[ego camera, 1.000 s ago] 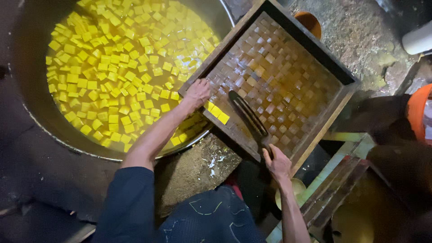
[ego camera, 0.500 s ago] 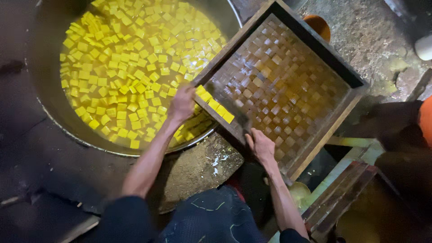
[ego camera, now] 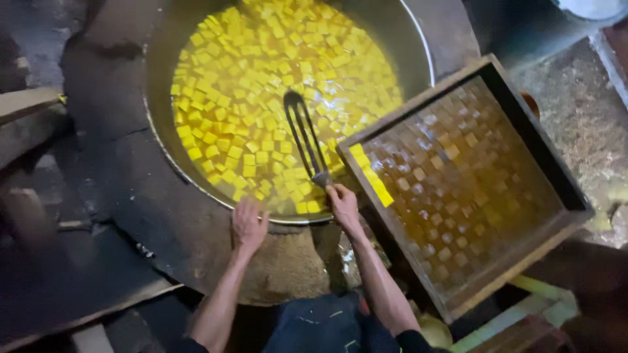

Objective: The person uses a slotted spoon to scoop yellow food cubes from a large pot of hot liquid and places them into a wooden tray. The person repeatedly scoops and arranges the cubes in rows within the tray.

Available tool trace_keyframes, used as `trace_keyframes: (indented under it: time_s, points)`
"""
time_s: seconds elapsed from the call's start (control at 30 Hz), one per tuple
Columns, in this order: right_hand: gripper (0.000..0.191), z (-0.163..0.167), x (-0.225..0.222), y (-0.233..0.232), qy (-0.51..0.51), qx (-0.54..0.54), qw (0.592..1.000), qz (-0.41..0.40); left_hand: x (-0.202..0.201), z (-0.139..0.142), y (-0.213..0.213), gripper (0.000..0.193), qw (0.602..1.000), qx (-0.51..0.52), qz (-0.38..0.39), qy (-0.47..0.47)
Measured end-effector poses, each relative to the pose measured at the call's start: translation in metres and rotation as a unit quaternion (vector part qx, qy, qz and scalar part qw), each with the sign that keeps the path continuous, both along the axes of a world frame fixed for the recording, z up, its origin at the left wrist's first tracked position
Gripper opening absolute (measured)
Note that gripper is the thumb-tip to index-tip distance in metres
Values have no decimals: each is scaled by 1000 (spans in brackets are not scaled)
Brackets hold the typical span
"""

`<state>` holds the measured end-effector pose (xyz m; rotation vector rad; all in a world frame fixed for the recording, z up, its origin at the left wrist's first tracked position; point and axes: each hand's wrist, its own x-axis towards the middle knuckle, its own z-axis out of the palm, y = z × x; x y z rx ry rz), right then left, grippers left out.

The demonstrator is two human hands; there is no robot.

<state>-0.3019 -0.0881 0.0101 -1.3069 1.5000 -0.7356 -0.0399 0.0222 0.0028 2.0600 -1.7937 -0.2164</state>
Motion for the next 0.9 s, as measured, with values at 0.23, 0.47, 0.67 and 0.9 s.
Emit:
trace_keyframes:
  time_s: [0.23,0.47,0.67,0.9]
  points:
    - [54,-46,55,-41,83,184,979,-36,12,-8,-8,51,995,80,38,54]
    - [40,-73,127,-78,64,245,966,-52,21,-23,-21,50,988,140,36,55]
    - [39,-95,202,-138,-123,225,951,-174,21,-22,-22,46,986,139,61,73]
    - [51,-106,207,-193,44,151,970,-185,25,-18,-26,46,978,182,57,88]
